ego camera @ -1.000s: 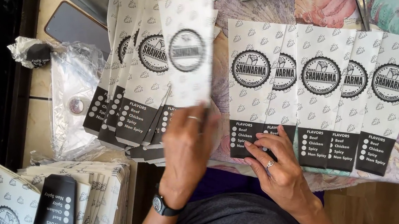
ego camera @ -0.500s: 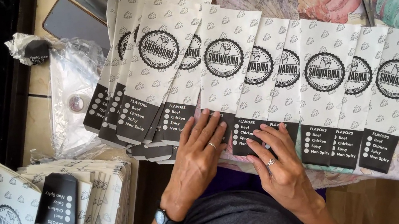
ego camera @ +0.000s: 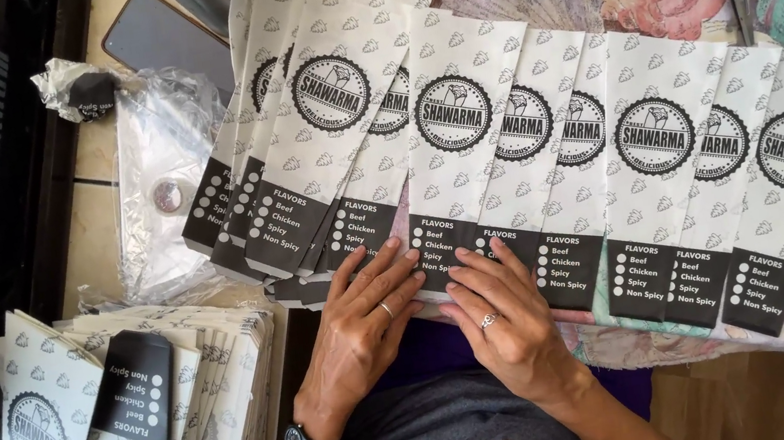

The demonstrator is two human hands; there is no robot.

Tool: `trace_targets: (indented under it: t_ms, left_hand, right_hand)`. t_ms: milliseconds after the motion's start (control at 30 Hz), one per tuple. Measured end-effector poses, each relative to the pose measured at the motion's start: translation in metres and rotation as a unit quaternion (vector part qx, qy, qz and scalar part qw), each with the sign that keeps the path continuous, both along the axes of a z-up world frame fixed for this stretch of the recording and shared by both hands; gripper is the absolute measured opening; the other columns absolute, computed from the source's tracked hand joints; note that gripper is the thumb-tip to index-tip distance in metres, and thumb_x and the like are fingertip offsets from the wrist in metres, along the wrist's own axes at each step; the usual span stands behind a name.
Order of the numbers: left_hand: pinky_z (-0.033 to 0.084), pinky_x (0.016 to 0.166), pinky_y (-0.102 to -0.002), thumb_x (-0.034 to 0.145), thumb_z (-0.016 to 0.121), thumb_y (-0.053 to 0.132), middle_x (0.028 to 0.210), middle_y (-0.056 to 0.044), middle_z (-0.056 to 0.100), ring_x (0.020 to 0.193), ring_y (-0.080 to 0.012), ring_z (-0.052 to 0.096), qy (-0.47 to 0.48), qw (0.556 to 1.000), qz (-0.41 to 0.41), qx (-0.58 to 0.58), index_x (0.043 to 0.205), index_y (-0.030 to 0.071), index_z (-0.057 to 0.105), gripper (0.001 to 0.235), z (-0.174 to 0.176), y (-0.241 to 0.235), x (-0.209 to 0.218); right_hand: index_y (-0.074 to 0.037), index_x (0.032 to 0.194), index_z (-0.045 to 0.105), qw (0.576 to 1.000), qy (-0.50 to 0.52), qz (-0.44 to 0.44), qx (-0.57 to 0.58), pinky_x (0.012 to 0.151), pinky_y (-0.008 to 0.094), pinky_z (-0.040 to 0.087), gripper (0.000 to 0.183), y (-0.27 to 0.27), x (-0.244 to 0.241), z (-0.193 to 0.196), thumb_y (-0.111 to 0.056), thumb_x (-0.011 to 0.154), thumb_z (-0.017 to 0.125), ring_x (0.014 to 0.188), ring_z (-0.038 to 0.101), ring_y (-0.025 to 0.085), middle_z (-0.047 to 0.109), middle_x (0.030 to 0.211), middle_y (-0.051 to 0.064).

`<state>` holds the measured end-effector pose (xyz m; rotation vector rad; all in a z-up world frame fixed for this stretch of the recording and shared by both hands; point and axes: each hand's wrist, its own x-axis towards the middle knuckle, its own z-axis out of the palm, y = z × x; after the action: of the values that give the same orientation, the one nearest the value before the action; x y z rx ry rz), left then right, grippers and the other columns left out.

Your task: The person is manually assembling food packaging sleeves by aligning stacks of printed paper, applying adhesive from a glue bottle to the edges, and folding them into their final shape.

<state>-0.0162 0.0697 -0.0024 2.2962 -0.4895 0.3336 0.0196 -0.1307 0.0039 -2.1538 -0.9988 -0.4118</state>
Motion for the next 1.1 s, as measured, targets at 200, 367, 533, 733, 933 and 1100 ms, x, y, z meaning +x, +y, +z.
trace_targets:
  t_ms: [200, 367, 533, 733, 933, 1100]
  left_hand:
    - [0.04, 0.118, -0.054, 0.096, 0.076, 0.005, 0.138, -0.013, 0.066, 0.137, -0.0362, 0.058, -0.019, 1.0, 0.006, -0.004, 0.121, 0.003, 0.071, 0.026, -0.002, 0.0, 0.0]
    - [0.042, 0.112, -0.051, 0.095, 0.076, 0.008, 0.127, -0.011, 0.072, 0.129, -0.0343, 0.064, -0.036, 0.998, 0.048, -0.014, 0.104, 0.005, 0.075, 0.01, -0.001, -0.008, 0.003]
    - [0.042, 0.113, -0.052, 0.095, 0.076, 0.008, 0.125, -0.012, 0.072, 0.128, -0.0338, 0.064, -0.04, 0.997, 0.061, -0.012, 0.103, 0.004, 0.074, 0.009, 0.001, -0.01, 0.003]
    - [0.04, 0.115, -0.053, 0.095, 0.078, 0.012, 0.133, -0.013, 0.068, 0.134, -0.0349, 0.06, -0.014, 0.999, 0.039, -0.018, 0.109, 0.004, 0.075, 0.017, 0.002, -0.006, 0.001]
    - [0.041, 0.113, -0.052, 0.095, 0.078, 0.01, 0.129, -0.011, 0.07, 0.131, -0.0346, 0.063, -0.026, 0.998, 0.053, -0.018, 0.105, 0.007, 0.074, 0.011, -0.001, -0.009, 0.003]
    - [0.038, 0.113, -0.05, 0.094, 0.078, 0.01, 0.122, -0.008, 0.073, 0.126, -0.03, 0.066, -0.033, 0.993, 0.11, -0.028, 0.095, 0.008, 0.074, 0.005, -0.002, -0.021, 0.002]
  right_hand:
    - [0.007, 0.096, 0.068, 1.0, -0.004, 0.017, 0.004, 0.109, 0.062, 0.049, 0.015, -0.003, 0.002, 0.0, 0.004, 0.087, 0.08, 0.11, 0.071, 0.041, 0.072, 0.103, 0.023]
    - [0.005, 0.09, 0.071, 0.999, 0.039, -0.001, 0.005, 0.114, 0.061, 0.042, 0.009, -0.001, 0.003, 0.0, 0.002, 0.087, 0.079, 0.107, 0.071, 0.036, 0.073, 0.101, 0.02]
    - [0.004, 0.089, 0.07, 0.999, 0.04, -0.002, 0.001, 0.114, 0.062, 0.042, 0.006, 0.0, 0.005, 0.004, 0.003, 0.088, 0.076, 0.106, 0.071, 0.036, 0.071, 0.1, 0.019]
    - [0.006, 0.093, 0.068, 0.999, 0.019, 0.019, -0.019, 0.112, 0.067, 0.043, 0.004, -0.004, 0.003, 0.004, 0.005, 0.092, 0.072, 0.111, 0.07, 0.039, 0.07, 0.105, 0.022]
    - [0.004, 0.09, 0.069, 0.999, 0.042, -0.013, -0.013, 0.117, 0.063, 0.037, 0.005, 0.0, 0.003, 0.001, 0.001, 0.094, 0.068, 0.108, 0.071, 0.034, 0.071, 0.103, 0.017]
    - [0.003, 0.087, 0.067, 0.997, 0.069, -0.038, 0.01, 0.117, 0.058, 0.04, 0.007, 0.005, 0.002, 0.0, 0.002, 0.094, 0.068, 0.106, 0.071, 0.033, 0.069, 0.099, 0.015]
